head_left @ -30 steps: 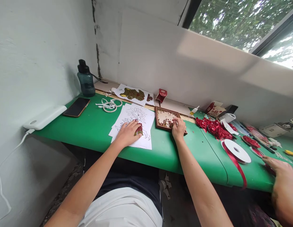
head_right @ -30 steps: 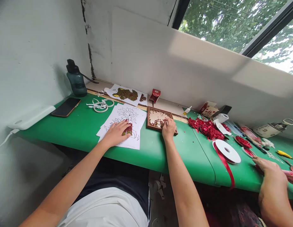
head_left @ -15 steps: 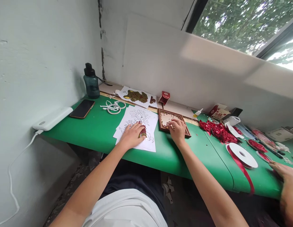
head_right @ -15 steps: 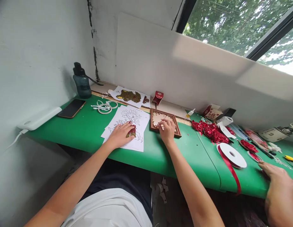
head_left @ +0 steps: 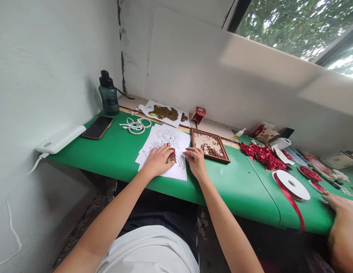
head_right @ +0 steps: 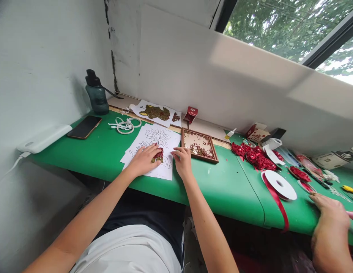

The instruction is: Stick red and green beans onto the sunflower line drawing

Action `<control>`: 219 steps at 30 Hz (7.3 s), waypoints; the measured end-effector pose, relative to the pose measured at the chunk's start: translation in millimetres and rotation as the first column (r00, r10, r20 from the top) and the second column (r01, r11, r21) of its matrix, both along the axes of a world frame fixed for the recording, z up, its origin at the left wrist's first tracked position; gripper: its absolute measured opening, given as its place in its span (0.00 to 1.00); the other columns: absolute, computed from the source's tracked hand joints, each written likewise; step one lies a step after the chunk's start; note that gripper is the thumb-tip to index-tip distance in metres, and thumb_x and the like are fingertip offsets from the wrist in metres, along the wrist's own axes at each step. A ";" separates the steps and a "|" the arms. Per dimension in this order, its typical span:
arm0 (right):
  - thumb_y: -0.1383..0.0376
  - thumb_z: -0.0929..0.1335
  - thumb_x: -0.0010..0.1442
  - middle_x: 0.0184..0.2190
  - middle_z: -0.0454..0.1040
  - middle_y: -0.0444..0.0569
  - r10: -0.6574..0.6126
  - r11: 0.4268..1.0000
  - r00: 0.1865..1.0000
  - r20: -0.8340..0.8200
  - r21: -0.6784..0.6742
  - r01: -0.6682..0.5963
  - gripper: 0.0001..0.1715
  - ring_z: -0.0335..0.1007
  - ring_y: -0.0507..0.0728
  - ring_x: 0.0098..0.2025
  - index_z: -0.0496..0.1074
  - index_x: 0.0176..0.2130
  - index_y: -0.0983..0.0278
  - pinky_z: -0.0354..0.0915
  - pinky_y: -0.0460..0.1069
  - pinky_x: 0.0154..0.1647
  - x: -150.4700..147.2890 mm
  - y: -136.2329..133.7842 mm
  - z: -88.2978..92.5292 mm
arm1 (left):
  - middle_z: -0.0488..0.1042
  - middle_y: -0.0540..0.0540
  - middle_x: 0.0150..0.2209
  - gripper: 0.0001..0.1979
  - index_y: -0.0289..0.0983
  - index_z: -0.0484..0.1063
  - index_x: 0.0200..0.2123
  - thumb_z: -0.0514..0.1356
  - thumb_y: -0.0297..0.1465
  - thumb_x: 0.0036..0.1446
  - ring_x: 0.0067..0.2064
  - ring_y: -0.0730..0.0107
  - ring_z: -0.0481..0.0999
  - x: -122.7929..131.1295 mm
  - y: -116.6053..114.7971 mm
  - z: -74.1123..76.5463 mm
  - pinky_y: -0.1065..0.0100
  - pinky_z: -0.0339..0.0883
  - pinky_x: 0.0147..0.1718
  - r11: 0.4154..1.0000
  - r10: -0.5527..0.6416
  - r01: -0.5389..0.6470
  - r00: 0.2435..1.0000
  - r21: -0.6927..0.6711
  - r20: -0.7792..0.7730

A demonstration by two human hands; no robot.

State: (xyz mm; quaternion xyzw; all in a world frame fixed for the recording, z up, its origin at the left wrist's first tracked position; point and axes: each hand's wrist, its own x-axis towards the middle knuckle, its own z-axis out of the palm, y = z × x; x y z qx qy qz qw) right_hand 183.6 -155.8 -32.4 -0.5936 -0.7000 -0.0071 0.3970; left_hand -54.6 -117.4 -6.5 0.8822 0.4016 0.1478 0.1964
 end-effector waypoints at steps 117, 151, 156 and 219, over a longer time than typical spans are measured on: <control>0.69 0.69 0.67 0.48 0.78 0.50 0.173 0.985 0.979 0.112 -0.039 -0.169 0.09 0.66 0.65 0.54 0.78 0.37 0.56 0.66 0.63 0.57 -24.6 -18.7 20.5 | 0.58 0.49 0.74 0.26 0.47 0.63 0.67 0.51 0.45 0.71 0.76 0.55 0.52 6.9 0.1 0.2 0.45 0.42 0.74 0.999 0.053 -0.053 0.998 0.002 -0.017; 0.67 0.70 0.64 0.49 0.79 0.50 0.283 0.954 0.958 0.050 -0.115 -0.276 0.10 0.66 0.65 0.53 0.81 0.32 0.56 0.67 0.65 0.57 -27.6 -27.6 29.0 | 0.58 0.48 0.74 0.26 0.48 0.61 0.66 0.55 0.45 0.67 0.75 0.56 0.53 10.8 0.9 1.2 0.47 0.43 0.73 0.998 0.064 -0.063 0.997 0.019 -0.045; 0.67 0.70 0.63 0.48 0.79 0.51 0.256 0.961 0.967 0.004 -0.107 -0.254 0.09 0.67 0.65 0.52 0.80 0.32 0.57 0.68 0.63 0.54 -26.0 -26.7 27.4 | 0.59 0.47 0.72 0.25 0.48 0.61 0.65 0.55 0.45 0.67 0.74 0.55 0.55 11.7 -0.3 7.6 0.47 0.45 0.72 0.998 0.063 -0.063 0.996 0.003 -0.064; 0.66 0.76 0.48 0.53 0.80 0.59 -0.328 0.627 0.863 0.383 -0.595 0.503 0.38 0.78 0.66 0.53 0.77 0.59 0.67 0.71 0.52 0.51 144.4 37.7 95.0 | 0.49 0.44 0.77 0.39 0.40 0.54 0.75 0.41 0.56 0.71 0.78 0.54 0.44 19.1 -3.4 -11.4 0.46 0.41 0.75 0.998 -0.026 0.030 0.997 0.060 -0.070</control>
